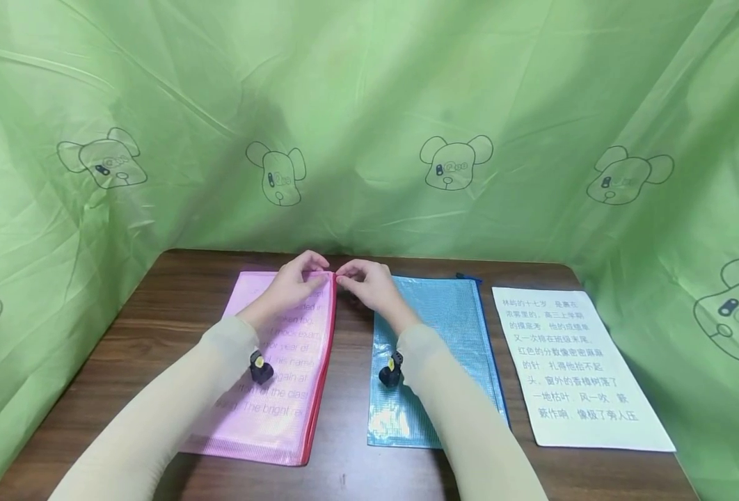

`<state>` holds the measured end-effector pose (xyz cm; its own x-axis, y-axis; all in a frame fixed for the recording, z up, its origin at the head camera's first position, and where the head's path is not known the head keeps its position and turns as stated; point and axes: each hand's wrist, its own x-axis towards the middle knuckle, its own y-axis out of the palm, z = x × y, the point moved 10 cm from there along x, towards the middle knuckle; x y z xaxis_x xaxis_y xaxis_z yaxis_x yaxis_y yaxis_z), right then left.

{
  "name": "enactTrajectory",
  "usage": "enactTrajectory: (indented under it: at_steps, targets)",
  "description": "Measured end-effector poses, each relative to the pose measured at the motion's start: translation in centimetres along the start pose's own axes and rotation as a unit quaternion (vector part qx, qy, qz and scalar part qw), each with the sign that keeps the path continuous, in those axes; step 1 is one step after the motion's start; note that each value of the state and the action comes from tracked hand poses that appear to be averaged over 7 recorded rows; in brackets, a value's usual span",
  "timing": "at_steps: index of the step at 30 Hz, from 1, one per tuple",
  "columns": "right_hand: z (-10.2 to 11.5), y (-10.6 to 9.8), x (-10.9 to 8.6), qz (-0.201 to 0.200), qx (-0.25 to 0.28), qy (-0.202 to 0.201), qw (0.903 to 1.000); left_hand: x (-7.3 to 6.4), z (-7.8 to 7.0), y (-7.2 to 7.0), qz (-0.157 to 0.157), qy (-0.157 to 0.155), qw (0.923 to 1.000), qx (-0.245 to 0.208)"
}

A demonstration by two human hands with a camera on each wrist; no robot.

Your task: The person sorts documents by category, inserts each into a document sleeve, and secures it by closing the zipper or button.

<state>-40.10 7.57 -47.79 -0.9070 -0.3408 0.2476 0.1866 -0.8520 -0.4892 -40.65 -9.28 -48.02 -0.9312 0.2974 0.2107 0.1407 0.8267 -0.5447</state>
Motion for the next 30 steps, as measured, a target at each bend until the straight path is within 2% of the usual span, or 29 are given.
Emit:
enactTrajectory:
  at_steps: [9, 22, 30]
  targets:
    - [1.3, -0.1, -0.4, -0.014, -0.037, -0.031, 0.9987, -0.3, -0.3, -0.4, -0.01, 0.015, 0.9998, -0.009]
    - [2.4, 0.6, -1.1, -0.016, -0.063, -0.05, 0.9967, -1.0, -0.5, -1.4, -0.022, -0.002, 0.9992, -0.035]
    - [2.6, 1.7, -2.0, 0.006, -0.076, -0.05, 0.9958, -0.8, -0.5, -2.4, -0.038, 0.005, 0.9986, -0.037]
